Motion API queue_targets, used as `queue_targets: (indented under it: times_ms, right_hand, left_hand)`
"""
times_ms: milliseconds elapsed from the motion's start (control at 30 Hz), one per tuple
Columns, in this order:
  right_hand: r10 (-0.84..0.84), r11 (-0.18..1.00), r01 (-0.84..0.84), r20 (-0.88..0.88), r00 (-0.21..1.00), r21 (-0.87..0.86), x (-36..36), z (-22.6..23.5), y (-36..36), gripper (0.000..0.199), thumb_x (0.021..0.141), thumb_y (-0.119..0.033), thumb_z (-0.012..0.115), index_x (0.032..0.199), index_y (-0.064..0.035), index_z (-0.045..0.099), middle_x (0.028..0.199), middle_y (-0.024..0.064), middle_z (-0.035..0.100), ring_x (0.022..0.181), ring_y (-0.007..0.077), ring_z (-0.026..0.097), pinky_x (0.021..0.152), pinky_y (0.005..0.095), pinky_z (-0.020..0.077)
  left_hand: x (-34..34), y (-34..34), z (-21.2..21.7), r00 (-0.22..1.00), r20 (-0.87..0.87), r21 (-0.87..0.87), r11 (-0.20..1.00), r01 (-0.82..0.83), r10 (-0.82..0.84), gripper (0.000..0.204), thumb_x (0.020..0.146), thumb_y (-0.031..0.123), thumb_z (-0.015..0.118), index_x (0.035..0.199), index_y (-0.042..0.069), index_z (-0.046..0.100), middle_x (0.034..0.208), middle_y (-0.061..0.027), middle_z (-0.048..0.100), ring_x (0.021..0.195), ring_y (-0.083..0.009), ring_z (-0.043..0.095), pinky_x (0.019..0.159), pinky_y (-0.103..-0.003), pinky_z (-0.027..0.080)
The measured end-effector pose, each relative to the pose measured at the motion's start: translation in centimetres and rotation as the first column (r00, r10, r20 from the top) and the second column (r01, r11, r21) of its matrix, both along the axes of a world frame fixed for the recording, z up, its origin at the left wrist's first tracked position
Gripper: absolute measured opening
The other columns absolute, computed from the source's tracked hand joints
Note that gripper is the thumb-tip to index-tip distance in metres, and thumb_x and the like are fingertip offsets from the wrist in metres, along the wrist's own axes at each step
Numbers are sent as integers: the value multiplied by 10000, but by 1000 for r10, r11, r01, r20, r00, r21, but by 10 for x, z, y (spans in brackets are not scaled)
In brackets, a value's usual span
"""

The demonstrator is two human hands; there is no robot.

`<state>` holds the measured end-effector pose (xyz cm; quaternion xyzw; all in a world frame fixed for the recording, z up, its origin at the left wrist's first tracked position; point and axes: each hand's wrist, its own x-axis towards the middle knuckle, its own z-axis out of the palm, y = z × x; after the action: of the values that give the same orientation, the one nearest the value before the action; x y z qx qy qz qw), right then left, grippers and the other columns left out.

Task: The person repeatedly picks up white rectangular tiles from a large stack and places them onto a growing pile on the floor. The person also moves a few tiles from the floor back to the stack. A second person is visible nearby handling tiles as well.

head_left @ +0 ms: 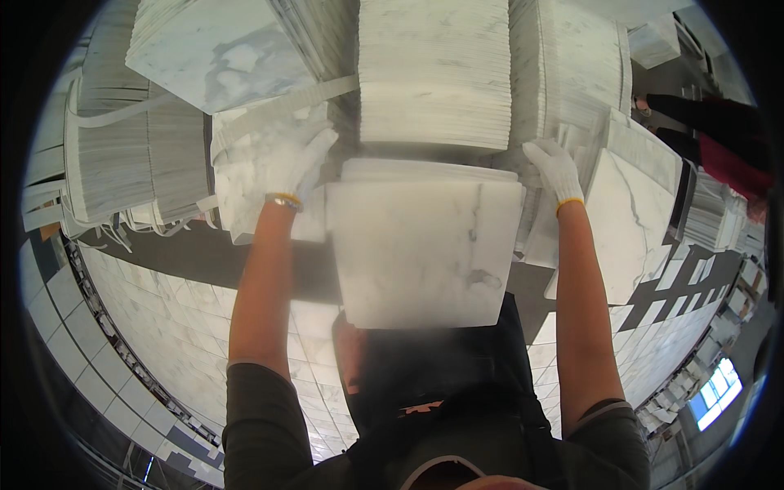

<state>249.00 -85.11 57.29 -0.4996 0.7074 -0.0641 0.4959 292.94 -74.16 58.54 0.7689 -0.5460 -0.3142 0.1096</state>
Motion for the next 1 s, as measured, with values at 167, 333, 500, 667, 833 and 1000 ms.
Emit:
queue_targets:
  times_ms: [167,333,500,667,833,1000]
  right_hand:
    - [-169,938,144,54,984,316,13,-79,-9,693,874,-477,763,1332,30,650,1225,97,686,967,205,654,806,351,533]
    - [-239,924,184,131,962,337,9,-124,2,723,853,-508,777,1314,37,659,1155,91,697,879,177,661,723,336,532]
    - [-305,929,241,214,928,280,3,-138,15,621,845,-509,758,1181,12,741,1010,65,723,865,180,663,734,346,505]
    - [-185,980,174,130,974,94,6,-134,19,542,845,-455,767,1044,48,767,921,86,727,811,150,645,740,335,504]
    - [-240,968,223,159,958,113,8,-128,21,531,845,-444,776,1091,27,768,971,76,749,816,157,652,750,331,513]
    - [-242,951,216,100,965,219,-3,-132,20,554,865,-373,818,1177,77,730,1113,146,746,948,178,699,803,304,553]
  left_hand:
    - [-7,-54,-64,961,-271,420,905,71,50,712,951,502,664,1410,-35,572,1327,-201,656,1029,-309,702,914,-371,578]
    - [-12,-70,-109,978,-181,710,702,56,104,718,946,543,658,1371,-33,610,1236,-183,680,1004,-276,690,824,-393,577]
    - [-19,-70,-113,975,-214,710,696,109,66,643,948,558,640,1237,-15,689,1104,-124,710,932,-233,669,743,-368,545]
    - [-25,-69,-111,988,-110,673,723,155,-110,620,947,582,611,1091,-6,742,984,-99,745,907,-233,685,751,-378,545]
    - [-24,-66,-110,973,-110,654,722,223,-201,748,939,646,514,1092,-54,729,1124,-270,707,1065,-416,659,924,-438,499]
    - [-24,-65,-110,947,-83,685,673,281,-311,724,946,631,522,1078,-47,738,1136,-258,712,1077,-411,665,935,-440,501]
